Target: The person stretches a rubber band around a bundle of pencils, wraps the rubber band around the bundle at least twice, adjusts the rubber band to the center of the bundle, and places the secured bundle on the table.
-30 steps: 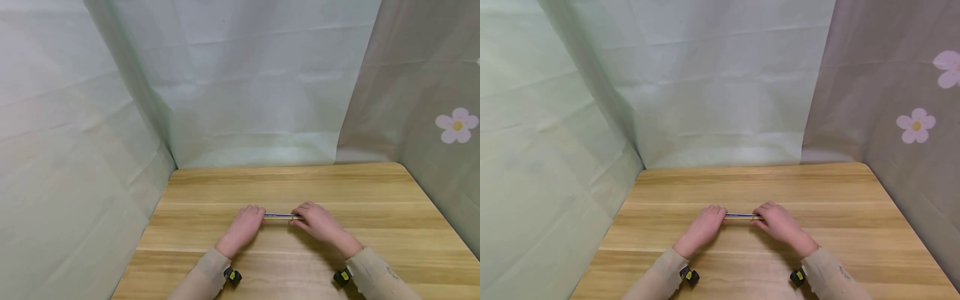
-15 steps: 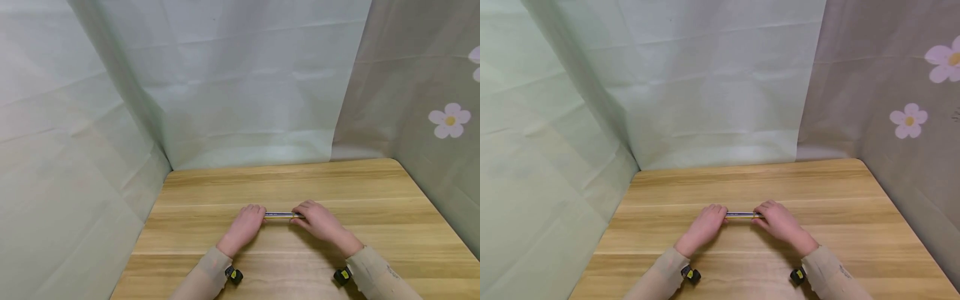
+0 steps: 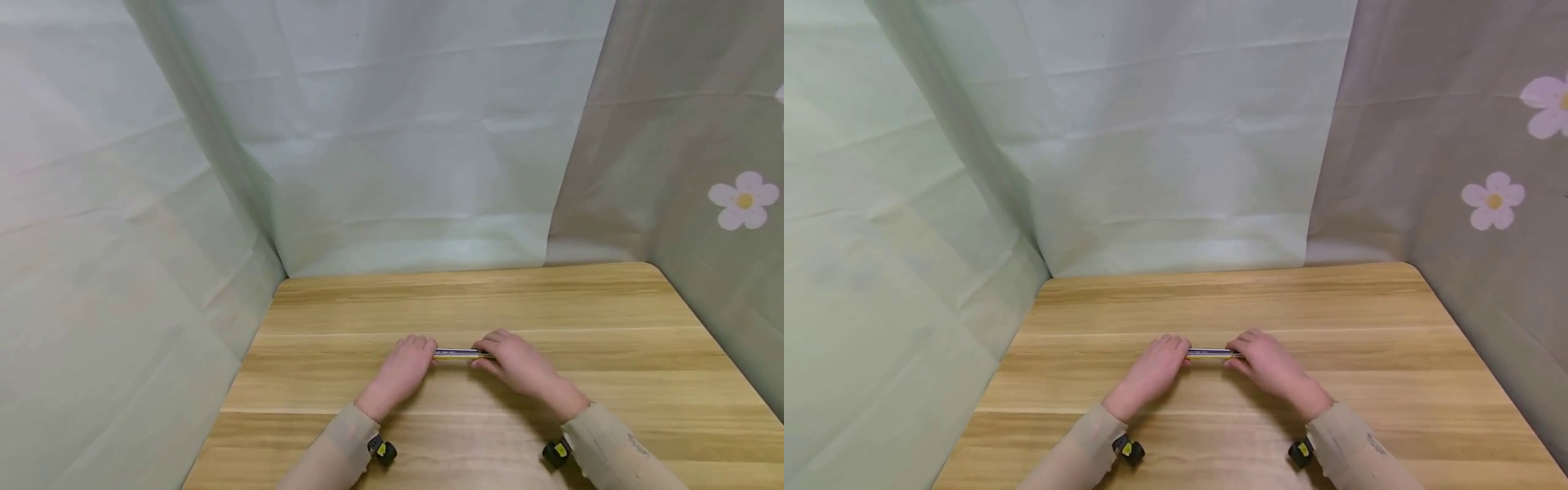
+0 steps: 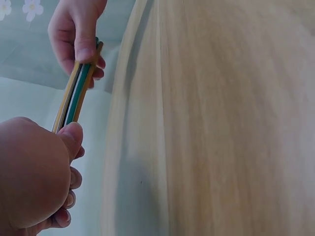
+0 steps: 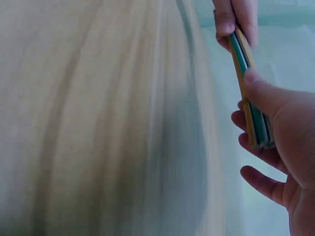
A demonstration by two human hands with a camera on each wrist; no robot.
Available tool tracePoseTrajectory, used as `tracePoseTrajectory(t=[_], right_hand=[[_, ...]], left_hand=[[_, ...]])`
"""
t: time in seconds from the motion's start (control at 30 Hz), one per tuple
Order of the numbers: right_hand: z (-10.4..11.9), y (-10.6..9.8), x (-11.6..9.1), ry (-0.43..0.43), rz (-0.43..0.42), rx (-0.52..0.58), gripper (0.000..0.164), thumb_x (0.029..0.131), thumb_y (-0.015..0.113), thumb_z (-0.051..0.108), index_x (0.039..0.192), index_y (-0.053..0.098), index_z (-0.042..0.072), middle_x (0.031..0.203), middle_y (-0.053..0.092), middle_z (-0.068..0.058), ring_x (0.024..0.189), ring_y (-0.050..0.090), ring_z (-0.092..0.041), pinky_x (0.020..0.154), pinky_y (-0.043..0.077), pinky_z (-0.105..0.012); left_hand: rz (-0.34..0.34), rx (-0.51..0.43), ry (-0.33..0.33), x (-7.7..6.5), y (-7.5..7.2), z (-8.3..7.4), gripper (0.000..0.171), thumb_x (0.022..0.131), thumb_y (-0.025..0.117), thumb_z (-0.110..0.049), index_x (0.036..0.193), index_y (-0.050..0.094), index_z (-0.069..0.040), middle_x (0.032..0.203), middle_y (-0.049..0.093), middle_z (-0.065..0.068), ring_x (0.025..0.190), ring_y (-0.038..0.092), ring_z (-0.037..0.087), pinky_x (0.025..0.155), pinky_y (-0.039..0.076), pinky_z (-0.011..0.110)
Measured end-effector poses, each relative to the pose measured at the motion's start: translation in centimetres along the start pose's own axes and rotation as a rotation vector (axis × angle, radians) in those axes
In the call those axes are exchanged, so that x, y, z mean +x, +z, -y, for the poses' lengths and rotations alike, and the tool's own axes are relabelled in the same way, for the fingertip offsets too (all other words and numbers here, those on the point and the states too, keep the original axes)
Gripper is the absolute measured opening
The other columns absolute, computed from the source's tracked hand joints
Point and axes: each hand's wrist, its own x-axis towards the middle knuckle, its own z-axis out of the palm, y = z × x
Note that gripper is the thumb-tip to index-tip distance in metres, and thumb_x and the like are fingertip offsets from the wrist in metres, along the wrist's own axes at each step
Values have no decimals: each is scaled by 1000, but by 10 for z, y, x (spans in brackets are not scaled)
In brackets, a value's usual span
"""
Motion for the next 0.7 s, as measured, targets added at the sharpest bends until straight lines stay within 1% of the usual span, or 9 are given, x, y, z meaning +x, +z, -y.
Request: tracePoseTrajectory(t=[0.13, 0.27, 0.37, 0.47, 0.6, 0.7], right_hand=[[-3, -3, 0, 4, -31, -6, 36, 96, 82, 35, 121, 78, 9, 115, 76, -4, 109, 70, -26, 96, 57, -48], [-3, -6, 2, -32, -58, -53, 31, 96, 83, 32, 116, 79, 9, 110, 76, -4, 105, 71, -26, 93, 58, -47], [0, -5, 3, -62, -52, -75, 30, 98, 81, 30, 116, 78, 6, 110, 76, -5, 105, 70, -26, 92, 58, -47], [3, -2, 4, -69, -35, -84, 31, 99, 80, 28, 119, 78, 5, 112, 75, -7, 106, 69, -27, 92, 58, -47], [6, 1, 3, -70, -25, -86, 31, 99, 80, 28, 120, 77, 5, 113, 74, -8, 107, 70, -28, 94, 58, -48], [6, 2, 2, -96, -30, -88, 30, 98, 80, 27, 118, 77, 5, 111, 75, -6, 105, 70, -26, 92, 58, -47]], left_hand=[[-1, -32, -17, -2, -4, 4, 18, 110, 62, -29, 109, 60, -11, 97, 63, 1, 90, 58, 19, 81, 52, 36], [-6, -38, -22, -4, -8, 7, 18, 110, 63, -28, 107, 59, -11, 97, 63, 1, 90, 58, 20, 82, 52, 37], [-17, -12, -8, -5, -9, 6, 18, 110, 63, -28, 107, 59, -11, 95, 63, 2, 88, 59, 20, 80, 53, 37], [-26, 16, 1, -5, -9, 4, 18, 109, 64, -28, 107, 60, -10, 95, 63, 2, 88, 59, 20, 79, 54, 37], [-17, 20, -3, -7, -8, 3, 17, 110, 62, -27, 109, 60, -10, 96, 64, 3, 89, 60, 19, 80, 54, 36], [-8, 14, -4, -9, -6, 2, 16, 110, 62, -26, 108, 61, -11, 97, 65, 2, 89, 59, 19, 80, 54, 35]])
